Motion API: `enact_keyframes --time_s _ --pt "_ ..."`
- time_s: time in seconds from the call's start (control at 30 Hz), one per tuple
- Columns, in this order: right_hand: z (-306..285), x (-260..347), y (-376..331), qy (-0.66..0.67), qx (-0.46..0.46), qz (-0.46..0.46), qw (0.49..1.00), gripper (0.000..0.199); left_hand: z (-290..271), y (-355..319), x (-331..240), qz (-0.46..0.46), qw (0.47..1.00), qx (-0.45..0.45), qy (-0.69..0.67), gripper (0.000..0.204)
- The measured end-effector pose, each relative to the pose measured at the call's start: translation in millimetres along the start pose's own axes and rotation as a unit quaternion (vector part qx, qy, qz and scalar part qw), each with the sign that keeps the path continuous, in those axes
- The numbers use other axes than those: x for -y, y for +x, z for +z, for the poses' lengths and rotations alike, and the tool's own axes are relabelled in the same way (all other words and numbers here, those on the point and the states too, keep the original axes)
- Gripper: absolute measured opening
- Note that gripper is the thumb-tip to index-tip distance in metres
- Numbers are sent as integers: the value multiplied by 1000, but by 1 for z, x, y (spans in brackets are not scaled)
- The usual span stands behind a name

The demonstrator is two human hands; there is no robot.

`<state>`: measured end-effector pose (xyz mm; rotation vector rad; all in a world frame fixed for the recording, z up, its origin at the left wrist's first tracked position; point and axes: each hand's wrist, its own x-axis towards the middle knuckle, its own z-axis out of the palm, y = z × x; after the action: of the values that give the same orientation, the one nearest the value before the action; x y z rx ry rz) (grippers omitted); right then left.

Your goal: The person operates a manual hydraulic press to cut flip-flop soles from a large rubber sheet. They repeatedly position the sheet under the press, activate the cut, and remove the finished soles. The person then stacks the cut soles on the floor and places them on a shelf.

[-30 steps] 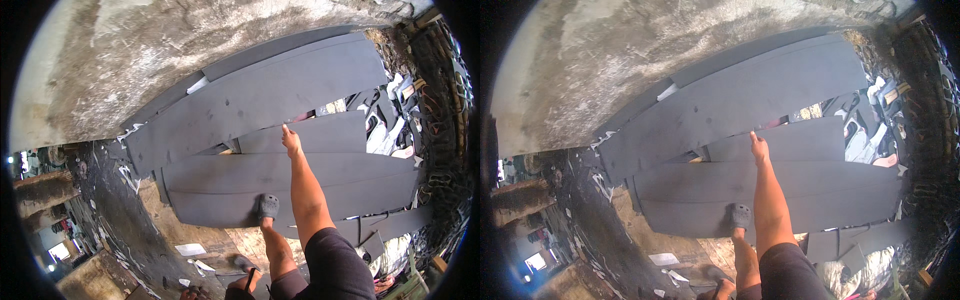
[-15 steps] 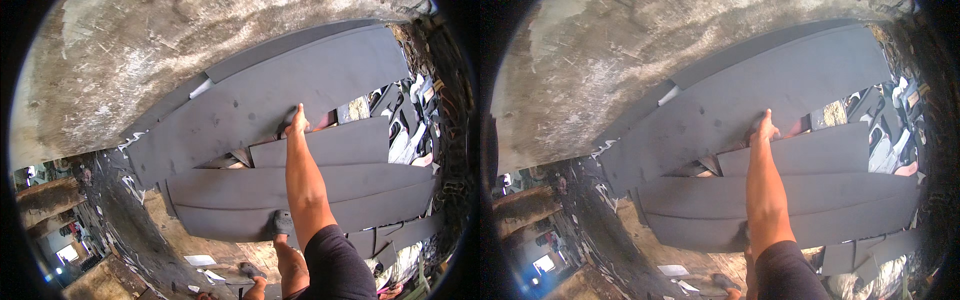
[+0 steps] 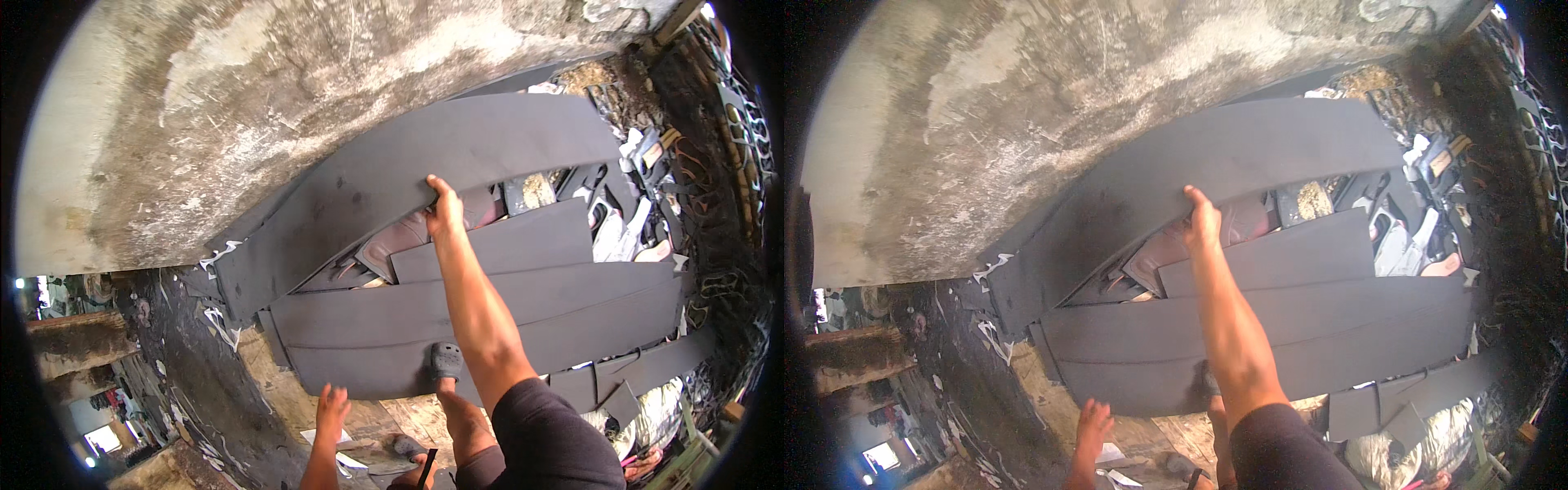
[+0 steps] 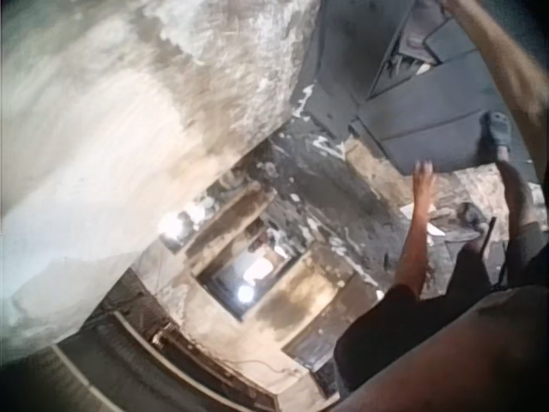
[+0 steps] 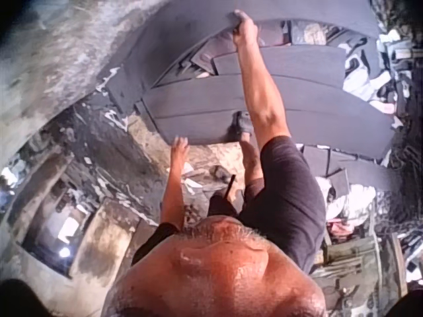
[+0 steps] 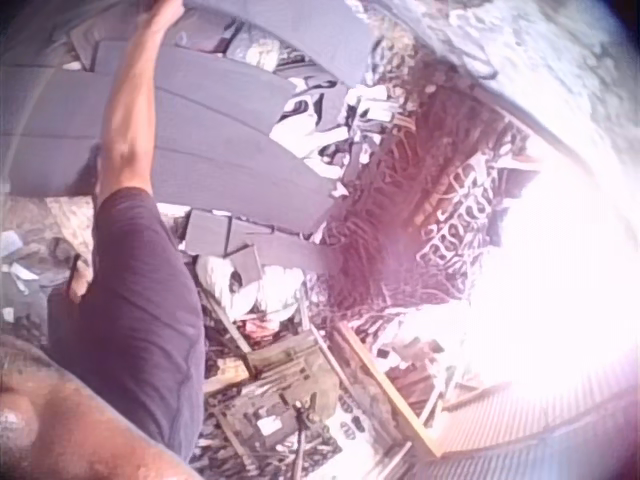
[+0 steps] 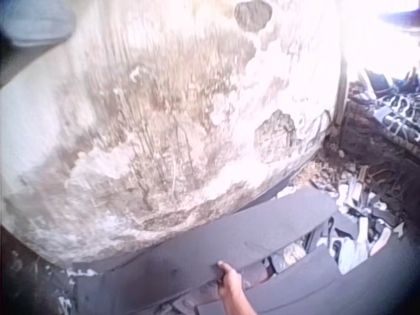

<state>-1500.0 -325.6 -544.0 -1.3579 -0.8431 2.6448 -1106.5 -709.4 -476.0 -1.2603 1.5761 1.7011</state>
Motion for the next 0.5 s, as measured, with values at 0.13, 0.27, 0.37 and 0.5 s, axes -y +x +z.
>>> enact_keyframes --time_s 0.13,0.27,0.37,0.5 --pt "-10 36 -181 -31 16 -20 999 27 64 12 -77 57 972 60 -219 116" --pt "-40 87 -353 -10 -2 -76 997 25 79 -10 -127 11 794 148 -590 122" --pt "-74 148 -444 6 62 -148 987 35 43 -26 -154 185 768 133 -598 105" --pt "-106 236 -550 9 85 -264 961 32 36 -73 -198 86 763 195 -610 70"
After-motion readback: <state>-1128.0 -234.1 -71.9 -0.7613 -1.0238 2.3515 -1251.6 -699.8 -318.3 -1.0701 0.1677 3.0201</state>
